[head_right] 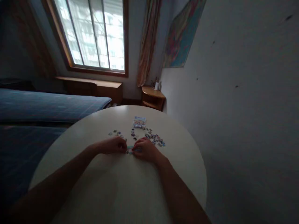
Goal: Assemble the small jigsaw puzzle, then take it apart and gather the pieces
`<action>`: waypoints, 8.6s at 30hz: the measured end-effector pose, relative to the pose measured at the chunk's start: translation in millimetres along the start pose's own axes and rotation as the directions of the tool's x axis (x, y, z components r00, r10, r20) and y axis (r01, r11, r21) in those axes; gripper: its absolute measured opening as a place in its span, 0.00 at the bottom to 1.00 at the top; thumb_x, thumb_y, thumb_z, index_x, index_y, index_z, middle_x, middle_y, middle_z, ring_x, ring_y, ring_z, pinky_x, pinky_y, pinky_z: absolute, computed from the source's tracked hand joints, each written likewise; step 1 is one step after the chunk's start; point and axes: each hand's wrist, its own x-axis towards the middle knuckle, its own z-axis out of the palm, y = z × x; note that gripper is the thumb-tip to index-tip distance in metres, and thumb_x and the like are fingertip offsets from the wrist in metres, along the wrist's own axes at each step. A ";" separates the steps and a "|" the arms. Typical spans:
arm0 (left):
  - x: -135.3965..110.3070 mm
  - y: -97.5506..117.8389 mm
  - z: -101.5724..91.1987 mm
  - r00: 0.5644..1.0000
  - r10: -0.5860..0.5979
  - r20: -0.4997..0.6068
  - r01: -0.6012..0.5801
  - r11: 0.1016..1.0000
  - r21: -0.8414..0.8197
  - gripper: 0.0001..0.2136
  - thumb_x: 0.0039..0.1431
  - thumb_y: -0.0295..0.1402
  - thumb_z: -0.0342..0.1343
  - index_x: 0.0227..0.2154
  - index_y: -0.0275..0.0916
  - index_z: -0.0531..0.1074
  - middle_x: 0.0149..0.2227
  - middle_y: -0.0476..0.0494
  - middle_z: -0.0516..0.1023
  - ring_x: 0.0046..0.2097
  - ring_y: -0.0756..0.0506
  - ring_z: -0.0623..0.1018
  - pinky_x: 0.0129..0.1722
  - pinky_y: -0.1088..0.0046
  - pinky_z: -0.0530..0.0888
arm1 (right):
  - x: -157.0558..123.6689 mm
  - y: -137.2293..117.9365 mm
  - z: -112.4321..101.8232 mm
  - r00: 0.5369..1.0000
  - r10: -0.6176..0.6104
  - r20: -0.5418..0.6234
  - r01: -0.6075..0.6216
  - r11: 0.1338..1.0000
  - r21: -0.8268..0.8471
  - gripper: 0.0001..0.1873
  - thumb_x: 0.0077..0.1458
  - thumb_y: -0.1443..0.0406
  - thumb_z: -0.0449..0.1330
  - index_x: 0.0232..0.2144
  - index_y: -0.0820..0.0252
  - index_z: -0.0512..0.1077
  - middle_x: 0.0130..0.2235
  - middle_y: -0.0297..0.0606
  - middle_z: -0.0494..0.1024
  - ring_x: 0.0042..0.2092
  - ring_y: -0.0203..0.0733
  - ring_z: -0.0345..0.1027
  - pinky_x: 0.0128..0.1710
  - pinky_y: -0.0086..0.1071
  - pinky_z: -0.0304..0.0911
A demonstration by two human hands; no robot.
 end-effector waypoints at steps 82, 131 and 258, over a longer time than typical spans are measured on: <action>-6.1 -27.6 -18.9 0.932 -0.057 -0.358 0.135 0.971 0.199 0.11 0.57 0.37 0.55 0.41 0.40 0.76 0.43 0.41 0.77 0.42 0.44 0.76 0.44 0.70 0.70 | -0.1 -1.7 1.0 0.999 0.051 0.002 -0.051 0.998 0.020 0.08 0.52 0.64 0.66 0.37 0.55 0.79 0.41 0.41 0.79 0.46 0.44 0.69 0.50 0.38 0.62; 1.6 -64.3 -8.5 0.772 -0.178 -0.610 0.312 0.942 0.121 0.11 0.61 0.30 0.51 0.44 0.40 0.76 0.47 0.42 0.78 0.47 0.42 0.77 0.50 0.66 0.71 | 4.7 35.7 -3.5 0.948 0.277 -0.154 -0.306 0.928 -0.211 0.13 0.61 0.68 0.55 0.42 0.60 0.79 0.46 0.42 0.80 0.48 0.42 0.71 0.54 0.36 0.62; 0.3 42.6 4.9 0.941 -0.332 -0.059 0.333 0.884 0.330 0.11 0.51 0.34 0.54 0.31 0.37 0.80 0.28 0.40 0.79 0.29 0.45 0.76 0.28 0.74 0.68 | 1.0 -19.6 9.5 1.000 0.027 0.002 -0.027 0.998 -0.064 0.10 0.46 0.64 0.69 0.32 0.56 0.73 0.54 0.42 0.72 0.57 0.49 0.61 0.57 0.45 0.56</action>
